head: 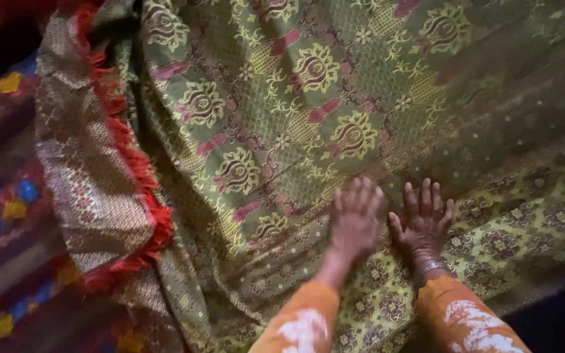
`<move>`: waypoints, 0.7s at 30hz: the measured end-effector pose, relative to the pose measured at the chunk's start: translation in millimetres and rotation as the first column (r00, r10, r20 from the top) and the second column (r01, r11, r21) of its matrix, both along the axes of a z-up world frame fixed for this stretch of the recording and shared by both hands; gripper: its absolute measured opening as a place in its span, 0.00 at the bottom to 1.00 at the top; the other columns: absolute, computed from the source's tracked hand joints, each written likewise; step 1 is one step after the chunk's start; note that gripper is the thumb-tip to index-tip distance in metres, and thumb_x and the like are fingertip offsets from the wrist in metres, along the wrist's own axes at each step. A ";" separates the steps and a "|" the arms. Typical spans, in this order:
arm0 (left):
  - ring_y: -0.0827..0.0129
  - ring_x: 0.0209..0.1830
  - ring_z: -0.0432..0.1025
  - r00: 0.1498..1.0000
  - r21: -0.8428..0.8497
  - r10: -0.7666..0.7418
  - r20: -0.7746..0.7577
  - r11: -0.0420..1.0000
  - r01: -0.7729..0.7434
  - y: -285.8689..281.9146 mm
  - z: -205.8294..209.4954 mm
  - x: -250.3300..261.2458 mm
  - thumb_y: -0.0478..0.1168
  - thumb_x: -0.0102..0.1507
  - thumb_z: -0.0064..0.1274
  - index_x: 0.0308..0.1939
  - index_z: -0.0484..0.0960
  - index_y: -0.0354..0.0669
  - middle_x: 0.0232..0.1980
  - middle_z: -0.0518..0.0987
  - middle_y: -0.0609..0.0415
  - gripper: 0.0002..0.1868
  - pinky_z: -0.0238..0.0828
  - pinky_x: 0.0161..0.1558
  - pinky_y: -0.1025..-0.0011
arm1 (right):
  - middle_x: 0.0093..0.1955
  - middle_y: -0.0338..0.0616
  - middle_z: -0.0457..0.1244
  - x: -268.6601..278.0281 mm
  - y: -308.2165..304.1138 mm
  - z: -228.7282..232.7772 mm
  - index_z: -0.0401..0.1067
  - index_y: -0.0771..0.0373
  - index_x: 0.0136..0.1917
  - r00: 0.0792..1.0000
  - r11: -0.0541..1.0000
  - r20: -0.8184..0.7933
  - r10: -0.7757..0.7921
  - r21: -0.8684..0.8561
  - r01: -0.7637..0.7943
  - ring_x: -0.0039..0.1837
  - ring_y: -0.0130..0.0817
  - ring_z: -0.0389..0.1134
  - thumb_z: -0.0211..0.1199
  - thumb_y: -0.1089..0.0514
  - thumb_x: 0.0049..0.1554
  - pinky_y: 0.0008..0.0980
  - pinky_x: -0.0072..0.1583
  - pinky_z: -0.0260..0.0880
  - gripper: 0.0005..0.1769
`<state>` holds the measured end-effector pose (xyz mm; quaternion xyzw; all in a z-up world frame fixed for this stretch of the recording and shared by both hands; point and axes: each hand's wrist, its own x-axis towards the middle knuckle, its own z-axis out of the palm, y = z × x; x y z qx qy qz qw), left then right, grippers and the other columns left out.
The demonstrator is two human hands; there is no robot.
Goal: Fold a decorative green and gold saree on a bed.
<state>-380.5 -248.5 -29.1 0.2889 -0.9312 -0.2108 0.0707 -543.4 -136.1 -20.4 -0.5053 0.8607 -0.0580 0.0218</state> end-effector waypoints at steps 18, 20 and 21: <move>0.49 0.86 0.33 0.519 -0.316 0.841 0.152 0.539 -0.781 -201.9 0.0 142.7 0.69 0.73 0.28 0.84 0.42 0.60 0.86 0.34 0.47 0.40 0.23 0.79 0.39 | 0.88 0.48 0.40 -2.1 -3.3 2.4 0.53 0.47 0.83 0.999 0.999 0.045 -0.021 -0.034 0.023 0.88 0.47 0.37 0.52 0.33 0.59 0.66 0.81 0.32 0.43; 0.46 0.87 0.35 0.457 -0.259 0.859 0.232 0.507 -0.822 -199.6 21.2 137.6 0.66 0.73 0.31 0.84 0.46 0.56 0.86 0.39 0.45 0.40 0.25 0.80 0.39 | 0.88 0.49 0.39 -5.8 -1.3 -0.7 0.53 0.47 0.82 0.999 0.999 0.035 -0.005 -0.040 0.006 0.87 0.48 0.37 0.53 0.33 0.58 0.67 0.80 0.33 0.44; 0.46 0.87 0.35 0.458 -0.260 0.858 0.234 0.509 -0.821 -201.9 16.4 131.0 0.66 0.73 0.31 0.84 0.46 0.56 0.86 0.39 0.45 0.40 0.25 0.80 0.39 | 0.88 0.49 0.39 -6.1 -0.7 -1.5 0.53 0.47 0.82 0.999 0.999 0.037 -0.006 -0.040 0.008 0.87 0.48 0.37 0.53 0.33 0.58 0.67 0.80 0.33 0.44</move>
